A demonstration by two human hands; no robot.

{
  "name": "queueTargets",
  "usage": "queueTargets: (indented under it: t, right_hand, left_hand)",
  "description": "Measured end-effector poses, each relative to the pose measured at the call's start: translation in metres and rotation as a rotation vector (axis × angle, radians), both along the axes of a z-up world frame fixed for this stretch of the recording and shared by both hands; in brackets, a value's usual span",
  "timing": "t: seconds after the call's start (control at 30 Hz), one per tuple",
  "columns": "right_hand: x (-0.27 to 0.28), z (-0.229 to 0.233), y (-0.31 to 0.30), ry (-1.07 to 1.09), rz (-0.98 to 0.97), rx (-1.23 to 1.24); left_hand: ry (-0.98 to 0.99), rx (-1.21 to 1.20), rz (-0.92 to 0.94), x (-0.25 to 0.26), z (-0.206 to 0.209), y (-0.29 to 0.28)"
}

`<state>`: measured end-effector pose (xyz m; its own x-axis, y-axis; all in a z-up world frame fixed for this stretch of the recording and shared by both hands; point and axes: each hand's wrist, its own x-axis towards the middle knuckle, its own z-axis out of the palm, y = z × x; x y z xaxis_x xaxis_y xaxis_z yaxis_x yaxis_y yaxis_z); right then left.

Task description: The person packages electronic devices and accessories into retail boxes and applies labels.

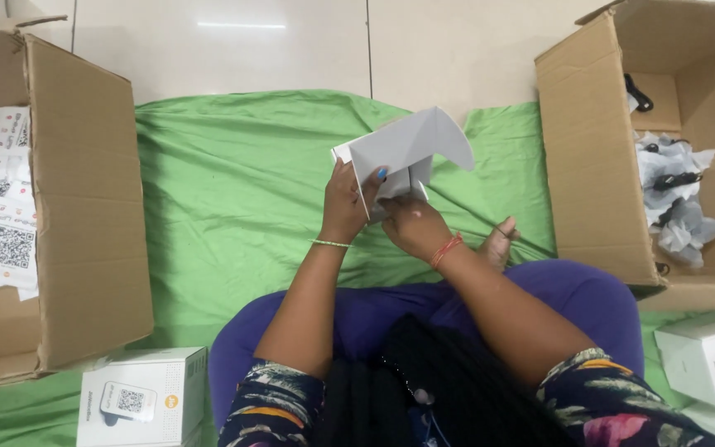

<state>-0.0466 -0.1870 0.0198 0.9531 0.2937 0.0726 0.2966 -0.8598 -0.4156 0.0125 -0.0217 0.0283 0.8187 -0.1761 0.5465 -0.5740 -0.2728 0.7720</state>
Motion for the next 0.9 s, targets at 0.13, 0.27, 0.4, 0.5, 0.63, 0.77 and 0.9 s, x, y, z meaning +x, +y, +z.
queueTargets:
  t: [0.13, 0.27, 0.4, 0.5, 0.63, 0.77, 0.9]
  right_hand:
    - [0.009, -0.009, 0.001, 0.272, -0.139, -0.059]
    - [0.026, -0.022, 0.012, -0.118, -0.191, 0.158]
    - [0.046, -0.023, 0.024, 0.043, -0.392, 0.223]
    - [0.061, -0.045, 0.021, -0.104, -0.161, -0.409]
    - [0.077, -0.034, 0.025, -0.123, -0.056, -0.283]
    - [0.086, -0.020, 0.022, 0.002, 0.096, -0.419]
    - [0.076, 0.006, -0.002, -0.270, 0.366, -0.343]
  left_hand:
    - [0.349, -0.111, -0.001, 0.006, 0.012, 0.004]
    - [0.100, -0.057, -0.036, 0.010, 0.011, 0.004]
    - [0.049, -0.013, -0.031, 0.010, 0.012, 0.005]
    - [0.165, -0.108, -0.022, 0.011, 0.014, 0.008]
    - [0.288, -0.098, -0.023, 0.015, 0.014, 0.011]
    - [0.179, -0.073, -0.015, 0.017, 0.012, 0.012]
    - [0.362, -0.032, -0.005, 0.019, 0.011, 0.013]
